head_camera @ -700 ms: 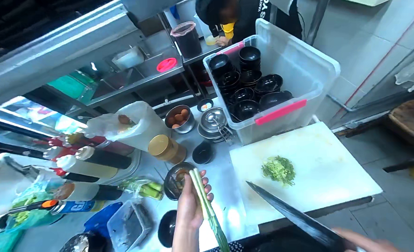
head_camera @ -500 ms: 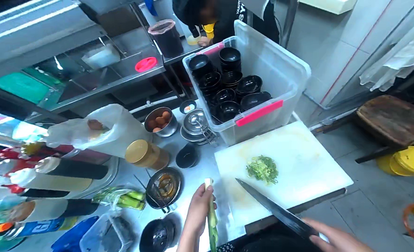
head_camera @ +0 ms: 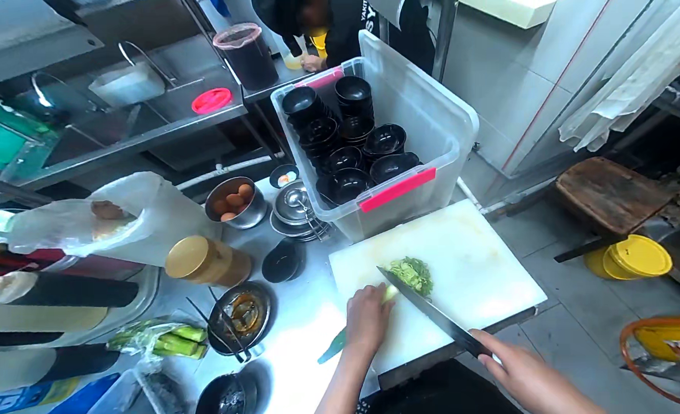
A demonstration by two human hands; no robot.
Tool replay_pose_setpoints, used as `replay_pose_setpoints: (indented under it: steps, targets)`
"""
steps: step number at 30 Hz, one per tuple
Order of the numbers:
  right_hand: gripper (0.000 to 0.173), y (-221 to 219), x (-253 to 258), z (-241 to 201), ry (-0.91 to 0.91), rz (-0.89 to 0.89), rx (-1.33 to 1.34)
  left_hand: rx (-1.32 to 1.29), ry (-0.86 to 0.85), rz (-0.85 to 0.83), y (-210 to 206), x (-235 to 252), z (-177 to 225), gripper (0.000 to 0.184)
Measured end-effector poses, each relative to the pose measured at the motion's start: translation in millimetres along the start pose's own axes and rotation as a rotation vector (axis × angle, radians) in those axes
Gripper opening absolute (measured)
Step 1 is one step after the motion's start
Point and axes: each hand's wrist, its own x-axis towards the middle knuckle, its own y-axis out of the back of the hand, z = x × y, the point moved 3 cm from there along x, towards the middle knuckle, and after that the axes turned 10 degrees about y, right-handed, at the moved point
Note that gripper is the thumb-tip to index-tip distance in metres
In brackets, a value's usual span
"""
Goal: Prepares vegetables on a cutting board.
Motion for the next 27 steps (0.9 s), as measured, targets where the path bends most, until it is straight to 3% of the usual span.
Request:
replay_pose_setpoints:
  steps: [3, 7, 9, 15, 27]
  targets:
    - [0.05, -3, -3, -11, -0.006, -0.066, -0.019, 0.091, -0.055, 0.202, -13, -2, -4, 0.041]
    - [0.052, -8, -6, -22, 0.004, -0.103, -0.027, -0.02, -0.109, 0.32, -16, -6, -8, 0.038]
    - [0.055, -9, -6, -26, -0.011, -0.106, -0.039, -0.077, -0.126, 0.325, -15, -2, -7, 0.028]
    - [0.061, -14, -5, -30, -0.003, -0.109, -0.101, -0.129, -0.194, 0.302, -27, 7, -9, 0.02]
    - [0.056, -5, -23, -32, 0.038, -0.021, -0.162, -0.126, -0.152, 0.281, -29, 9, -7, 0.021]
